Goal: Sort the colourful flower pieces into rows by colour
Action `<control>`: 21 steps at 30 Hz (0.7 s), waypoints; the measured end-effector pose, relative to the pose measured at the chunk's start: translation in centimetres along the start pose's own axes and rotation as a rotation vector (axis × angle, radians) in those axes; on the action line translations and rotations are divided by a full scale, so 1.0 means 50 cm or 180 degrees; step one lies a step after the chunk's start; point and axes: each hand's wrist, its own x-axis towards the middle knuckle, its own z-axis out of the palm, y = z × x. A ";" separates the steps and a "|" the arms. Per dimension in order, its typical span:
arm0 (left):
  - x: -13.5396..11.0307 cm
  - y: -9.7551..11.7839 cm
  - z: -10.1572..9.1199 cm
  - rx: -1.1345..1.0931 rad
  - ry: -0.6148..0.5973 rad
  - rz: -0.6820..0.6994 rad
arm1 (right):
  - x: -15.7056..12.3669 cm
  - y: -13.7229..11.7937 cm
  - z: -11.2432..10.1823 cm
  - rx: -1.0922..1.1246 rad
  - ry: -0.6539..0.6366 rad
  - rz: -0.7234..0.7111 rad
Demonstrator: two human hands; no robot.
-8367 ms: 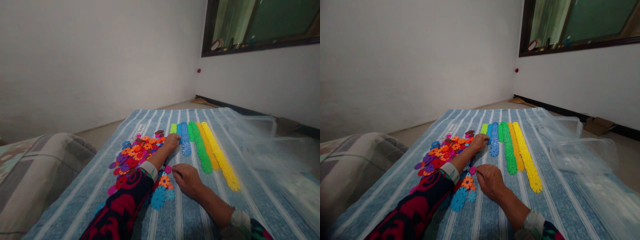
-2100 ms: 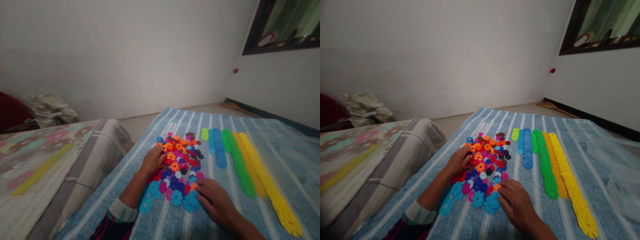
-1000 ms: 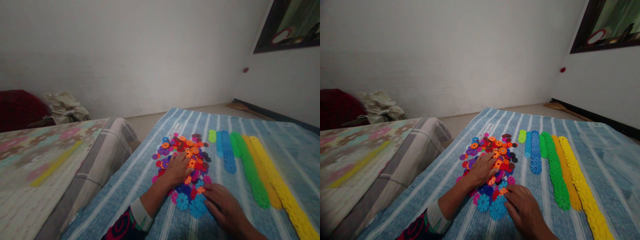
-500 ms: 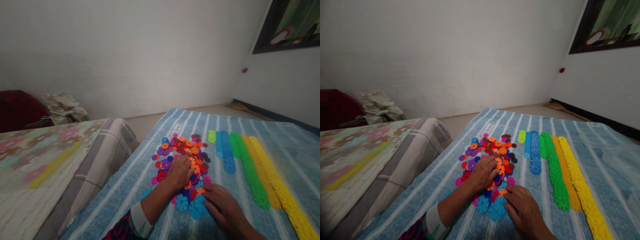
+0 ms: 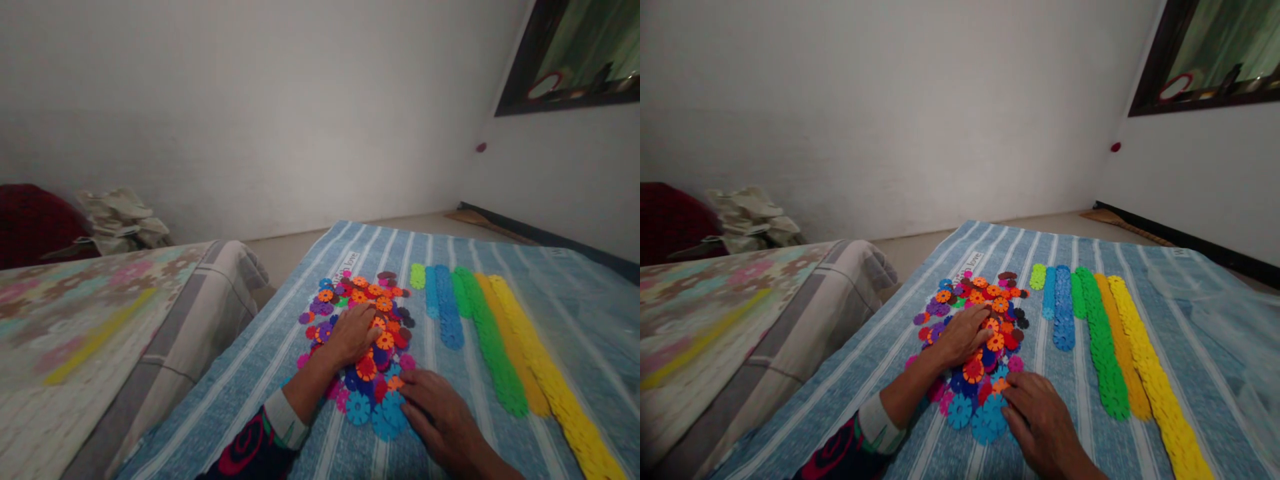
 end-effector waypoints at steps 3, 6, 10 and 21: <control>0.005 -0.013 -0.010 0.0217 0.0044 -0.0312 | 0.003 -0.003 -0.001 0.0041 0.0019 0.0021; 0.010 -0.041 -0.013 0.0504 0.0130 -0.0783 | 0.003 -0.005 -0.001 0.0070 -0.0011 0.0047; 0.011 -0.074 -0.009 0.0573 0.0245 -0.1013 | 0.001 -0.005 0.001 0.0085 -0.0059 0.0133; 0.023 -0.083 -0.026 0.0561 0.0455 -0.0795 | 0.040 -0.016 -0.023 0.0267 -0.0517 0.0384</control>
